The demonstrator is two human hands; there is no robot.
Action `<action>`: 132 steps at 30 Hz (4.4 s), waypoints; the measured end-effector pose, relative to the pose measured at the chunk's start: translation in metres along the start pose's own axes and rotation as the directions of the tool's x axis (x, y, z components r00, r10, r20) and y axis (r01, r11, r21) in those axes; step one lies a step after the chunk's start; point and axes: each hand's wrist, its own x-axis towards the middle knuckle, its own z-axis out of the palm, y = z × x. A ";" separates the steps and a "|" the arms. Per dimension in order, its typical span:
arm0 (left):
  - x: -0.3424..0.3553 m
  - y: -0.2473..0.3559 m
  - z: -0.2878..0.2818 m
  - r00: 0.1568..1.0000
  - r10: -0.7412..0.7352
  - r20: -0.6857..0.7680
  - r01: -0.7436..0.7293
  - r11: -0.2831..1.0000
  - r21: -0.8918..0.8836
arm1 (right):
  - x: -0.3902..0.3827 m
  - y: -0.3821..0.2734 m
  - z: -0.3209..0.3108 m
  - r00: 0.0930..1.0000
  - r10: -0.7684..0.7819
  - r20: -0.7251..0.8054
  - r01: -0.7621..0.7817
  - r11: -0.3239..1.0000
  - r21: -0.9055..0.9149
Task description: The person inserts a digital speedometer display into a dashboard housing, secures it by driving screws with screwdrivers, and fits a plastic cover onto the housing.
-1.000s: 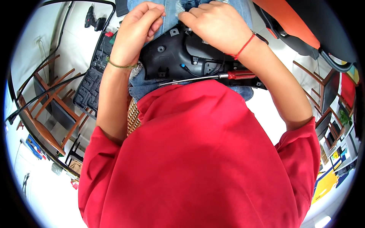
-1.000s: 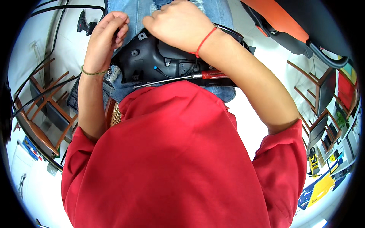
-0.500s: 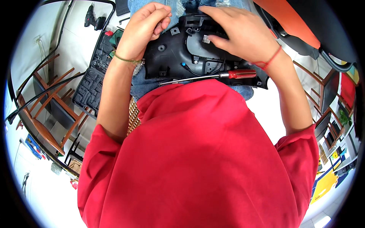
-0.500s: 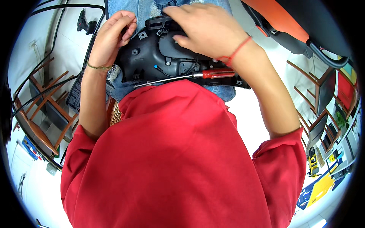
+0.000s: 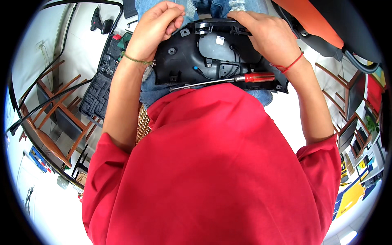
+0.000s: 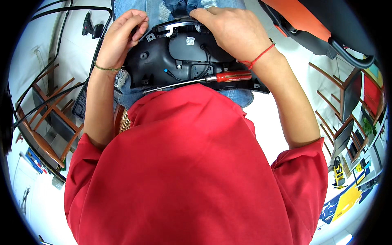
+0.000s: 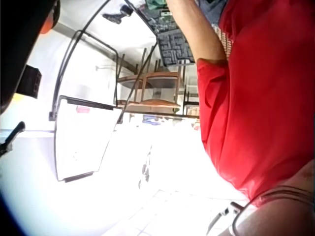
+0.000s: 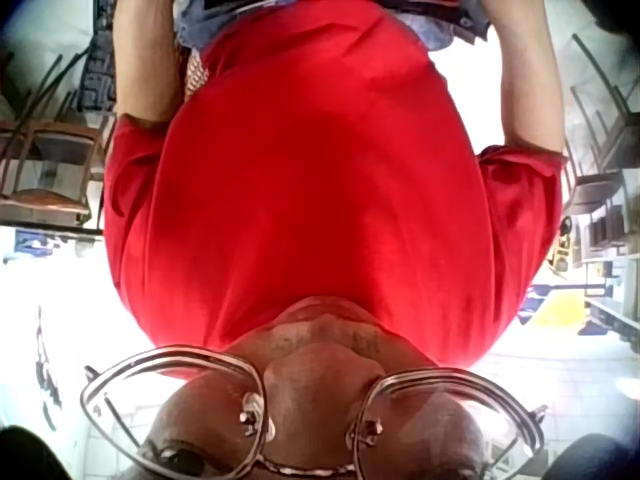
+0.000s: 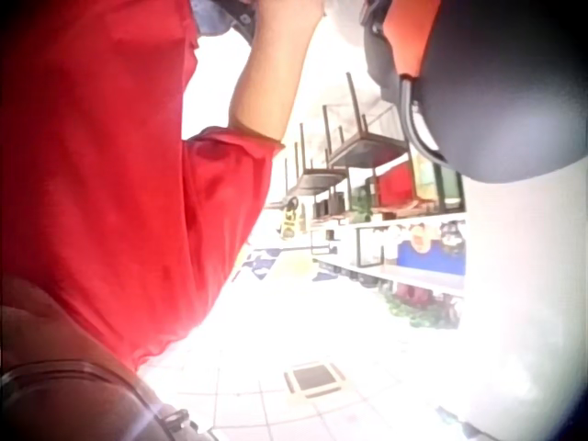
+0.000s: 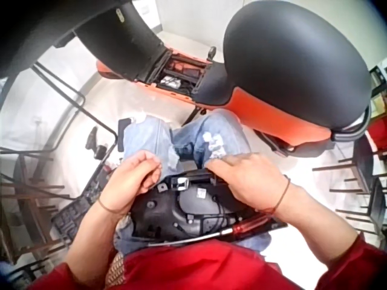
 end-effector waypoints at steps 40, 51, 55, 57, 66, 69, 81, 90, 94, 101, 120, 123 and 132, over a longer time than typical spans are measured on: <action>0.012 0.009 -0.002 0.978 -0.029 0.206 -0.067 0.892 0.447 | 0.010 -0.011 0.004 0.997 0.052 0.064 -0.056 0.997 0.061; 0.014 -0.003 -0.006 0.964 0.015 0.267 -0.112 0.929 0.353 | -0.003 0.026 -0.017 0.953 0.042 0.299 -0.193 0.845 0.498; 0.014 -0.001 -0.006 0.960 0.013 0.281 -0.112 0.935 0.337 | -0.035 0.060 -0.023 0.879 0.275 0.389 -0.468 0.653 0.595; 0.014 -0.004 -0.006 0.960 0.016 0.278 -0.113 0.936 0.335 | -0.044 0.063 -0.021 0.809 0.292 0.510 -0.570 0.602 0.559; 0.012 0.005 -0.006 0.964 -0.076 0.253 -0.039 0.907 0.420 | -0.056 0.058 -0.001 0.784 0.390 0.483 -0.621 0.495 0.608; 0.013 0.006 -0.007 0.963 -0.108 0.245 -0.003 0.910 0.415 | -0.055 0.056 0.000 0.793 0.390 0.469 -0.609 0.504 0.612; 0.007 0.009 -0.003 0.961 -0.097 0.257 -0.004 0.929 0.369 | -0.061 0.055 0.005 0.864 0.397 0.311 -0.491 0.522 0.698; 0.005 0.000 -0.002 0.974 -0.041 0.222 -0.044 0.930 0.365 | -0.071 0.053 0.001 0.878 0.356 0.319 -0.463 0.468 0.753; 0.007 -0.003 -0.005 0.967 -0.030 0.252 -0.074 0.918 0.391 | -0.071 0.053 0.002 0.884 0.355 0.304 -0.449 0.468 0.761; 0.004 0.006 -0.001 0.966 -0.039 0.254 -0.085 0.884 0.460 | -0.072 0.053 0.004 0.870 0.371 0.325 -0.469 0.415 0.780; -0.004 -0.007 -0.038 0.997 -0.068 0.045 0.081 0.894 -0.441 | -0.077 0.050 -0.013 0.898 0.373 0.232 -0.405 0.502 0.764; -0.033 0.011 -0.025 1.000 0.014 -0.012 -0.018 0.903 -0.429 | -0.083 0.030 -0.036 0.843 0.496 -0.209 -0.334 0.787 0.518; -0.083 0.009 0.025 0.955 -0.121 0.269 0.249 0.820 -0.515 | -0.111 -0.025 -0.016 0.990 0.138 0.043 -0.144 0.913 0.382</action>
